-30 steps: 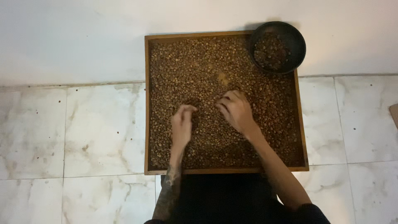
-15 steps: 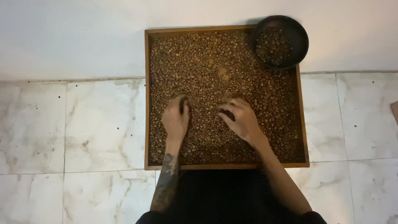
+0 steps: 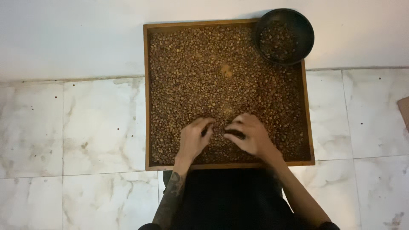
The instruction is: The person sorts through a large quantity of grains spread on a wooden tray, picking out specific items by hand and placing them into a black bowl. The person repeatedly sifts through the grains to find and remove unwanted pieces.
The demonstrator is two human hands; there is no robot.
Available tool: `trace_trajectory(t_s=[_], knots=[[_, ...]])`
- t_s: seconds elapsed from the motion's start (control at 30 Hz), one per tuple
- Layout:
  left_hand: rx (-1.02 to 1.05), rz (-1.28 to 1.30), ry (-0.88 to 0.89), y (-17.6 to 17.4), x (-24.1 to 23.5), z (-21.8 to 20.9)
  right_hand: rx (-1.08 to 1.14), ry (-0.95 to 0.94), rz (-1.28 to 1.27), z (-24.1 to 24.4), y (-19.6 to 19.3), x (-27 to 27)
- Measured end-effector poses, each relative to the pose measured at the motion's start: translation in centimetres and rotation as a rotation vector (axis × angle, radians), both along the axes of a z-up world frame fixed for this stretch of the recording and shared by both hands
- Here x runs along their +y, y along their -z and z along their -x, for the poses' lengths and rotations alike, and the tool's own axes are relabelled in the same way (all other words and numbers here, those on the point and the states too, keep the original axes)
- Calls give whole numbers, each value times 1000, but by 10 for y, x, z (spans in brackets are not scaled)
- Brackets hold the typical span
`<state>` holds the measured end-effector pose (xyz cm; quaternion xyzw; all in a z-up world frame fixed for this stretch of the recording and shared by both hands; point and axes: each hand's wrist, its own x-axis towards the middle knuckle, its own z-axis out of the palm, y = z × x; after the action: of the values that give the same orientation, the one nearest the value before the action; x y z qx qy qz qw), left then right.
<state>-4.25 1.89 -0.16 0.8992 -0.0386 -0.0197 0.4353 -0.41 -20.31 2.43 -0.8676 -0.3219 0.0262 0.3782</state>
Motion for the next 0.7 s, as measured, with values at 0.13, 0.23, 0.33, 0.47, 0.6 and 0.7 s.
trace_trajectory(t_s=[0.13, 0.23, 0.33, 0.47, 0.6, 0.7], knots=[[5, -112, -69, 3, 15, 0, -183, -15, 137, 6, 47, 1], [10, -128, -208, -2, 25, 1, -277, 36, 112, 6, 48, 7], [-42, -63, -252, -18, 22, 2, -236, 66, 177, 3, 33, 13], [-36, 30, -134, -17, 5, 3, 201, 234, -147, 0, 23, 4], [-19, -24, 55, -34, -17, 6, 635, 518, -632, -7, 31, -16], [-34, -124, -12, 21, -5, 2, 746, 487, -608, -8, 5, -16]])
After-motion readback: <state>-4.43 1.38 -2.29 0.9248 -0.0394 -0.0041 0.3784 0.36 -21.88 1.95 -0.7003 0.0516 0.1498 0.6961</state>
